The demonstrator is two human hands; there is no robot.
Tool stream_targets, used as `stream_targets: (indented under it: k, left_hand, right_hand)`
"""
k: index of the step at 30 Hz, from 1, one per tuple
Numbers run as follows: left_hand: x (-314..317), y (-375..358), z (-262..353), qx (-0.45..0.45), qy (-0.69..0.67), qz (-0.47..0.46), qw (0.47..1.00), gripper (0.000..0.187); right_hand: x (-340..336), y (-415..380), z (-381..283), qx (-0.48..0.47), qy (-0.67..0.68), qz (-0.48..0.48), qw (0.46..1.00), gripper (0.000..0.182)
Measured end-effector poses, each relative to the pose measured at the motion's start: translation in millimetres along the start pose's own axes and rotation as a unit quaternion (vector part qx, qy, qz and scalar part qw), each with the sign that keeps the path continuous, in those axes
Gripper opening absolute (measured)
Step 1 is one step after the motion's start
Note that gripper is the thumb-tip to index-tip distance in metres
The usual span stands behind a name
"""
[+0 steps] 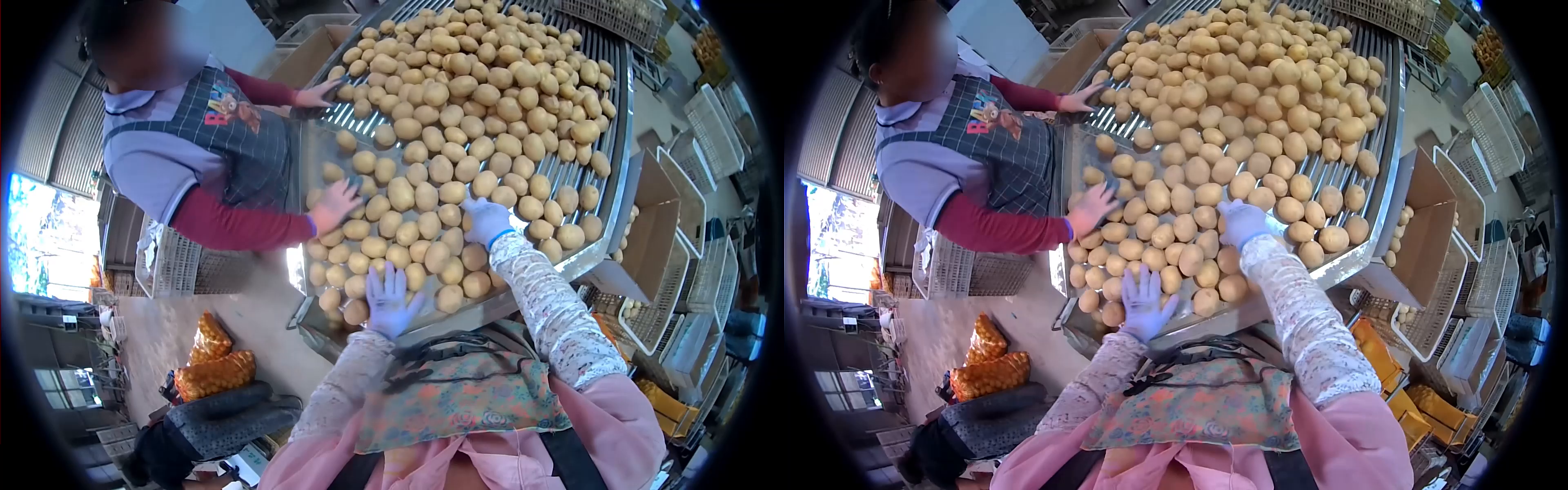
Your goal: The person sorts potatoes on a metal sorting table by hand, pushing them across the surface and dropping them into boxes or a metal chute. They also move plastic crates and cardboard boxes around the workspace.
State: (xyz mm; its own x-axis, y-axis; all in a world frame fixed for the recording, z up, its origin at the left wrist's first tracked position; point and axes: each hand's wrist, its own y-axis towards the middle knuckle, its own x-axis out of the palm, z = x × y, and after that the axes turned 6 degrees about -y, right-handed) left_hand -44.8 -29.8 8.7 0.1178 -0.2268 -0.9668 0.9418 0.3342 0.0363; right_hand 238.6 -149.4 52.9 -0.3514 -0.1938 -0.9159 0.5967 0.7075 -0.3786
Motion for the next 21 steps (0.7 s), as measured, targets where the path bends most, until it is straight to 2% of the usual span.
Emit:
stream_targets:
  k: [1,2,3,5,6,7,8,9,10,11,12,13,14,15,16,17,18,19,20,21]
  left_hand:
    - [3.8,2.4,9.7,-0.032,0.041,0.009,0.999,0.082]
    - [-1.7,6.2,20.2,-0.05,0.031,-0.027,0.998,0.078]
    - [-3.9,7.7,16.0,-0.052,0.028,-0.025,0.998,0.078]
    - [-15.8,-2.6,-9.4,0.058,-0.097,-0.053,0.992,0.077]
    - [-28.3,-6.4,-22.2,0.049,-0.056,-0.029,0.997,0.076]
    - [-25.7,-8.8,-36.7,0.044,-0.057,-0.031,0.997,0.076]
    - [-17.3,-9.3,-51.2,-0.016,-0.016,0.024,0.999,0.076]
    - [-12.5,-6.1,-59.9,-0.075,0.025,0.081,0.994,0.076]
    - [-30.3,17.7,-43.8,-0.146,-0.032,-0.014,0.989,0.074]
    - [-9.9,24.1,-28.5,-0.148,-0.033,-0.011,0.988,0.074]
    - [20.9,34.9,-13.1,-0.125,-0.004,0.048,0.991,0.074]
    - [39.4,38.9,-5.0,-0.103,0.025,0.104,0.989,0.074]
    - [30.3,33.2,3.3,-0.104,0.024,0.104,0.989,0.074]
    - [8.1,25.6,17.5,-0.011,-0.017,0.063,0.998,0.071]
    - [-4.1,17.1,25.4,0.082,-0.057,0.022,0.995,0.067]
    - [-3.7,0.4,20.0,0.082,-0.054,0.023,0.995,0.067]
    - [-5.0,-25.2,6.2,0.079,-0.052,0.021,0.995,0.065]
    - [-10.1,-44.0,-8.8,0.077,-0.049,0.017,0.996,0.062]
    - [-20.7,-54.5,-22.6,0.076,-0.046,0.015,0.996,0.062]
    - [-34.5,-65.1,-34.7,0.054,-0.038,0.008,0.998,0.06]
  right_hand:
    - [-4.6,-8.0,0.8,0.001,0.003,0.0,1.0,0.077]
    - [-11.3,-18.2,8.5,0.006,0.135,0.024,0.991,0.076]
    - [-16.5,-30.2,19.8,0.01,0.26,0.047,0.964,0.076]
    - [-5.8,-77.4,65.7,0.002,0.383,0.238,0.893,0.066]
    - [-3.0,-101.2,92.1,0.051,0.431,0.286,0.854,0.068]
    - [14.0,-114.1,147.8,0.004,0.372,0.413,0.831,0.068]
    - [5.7,-137.3,182.9,0.16,0.385,0.425,0.804,0.073]
    - [0.7,-145.0,205.7,0.174,0.356,0.551,0.734,0.08]
    - [25.2,-152.8,251.9,0.324,0.178,0.504,0.78,0.084]
    - [46.9,-156.8,284.5,0.455,-0.011,0.431,0.779,0.088]
    - [26.1,-158.2,258.7,0.401,0.059,0.382,0.83,0.088]
    - [-12.5,-155.3,184.7,0.238,0.116,0.427,0.864,0.08]
    - [-1.7,-143.6,164.2,0.17,0.165,0.321,0.917,0.07]
    - [2.2,-134.0,126.9,0.015,0.103,0.323,0.941,0.067]
    - [-5.4,-127.3,93.5,-0.098,0.071,0.265,0.957,0.068]
    - [11.8,-119.3,69.0,-0.14,0.016,0.315,0.939,0.066]
    - [29.3,-114.2,51.5,-0.175,0.08,0.271,0.943,0.065]
    - [33.7,-114.5,30.4,-0.19,0.034,0.224,0.955,0.064]
    - [60.3,-111.9,18.5,-0.218,-0.04,0.25,0.943,0.065]
    - [64.4,-112.6,3.6,-0.22,-0.037,0.249,0.942,0.065]
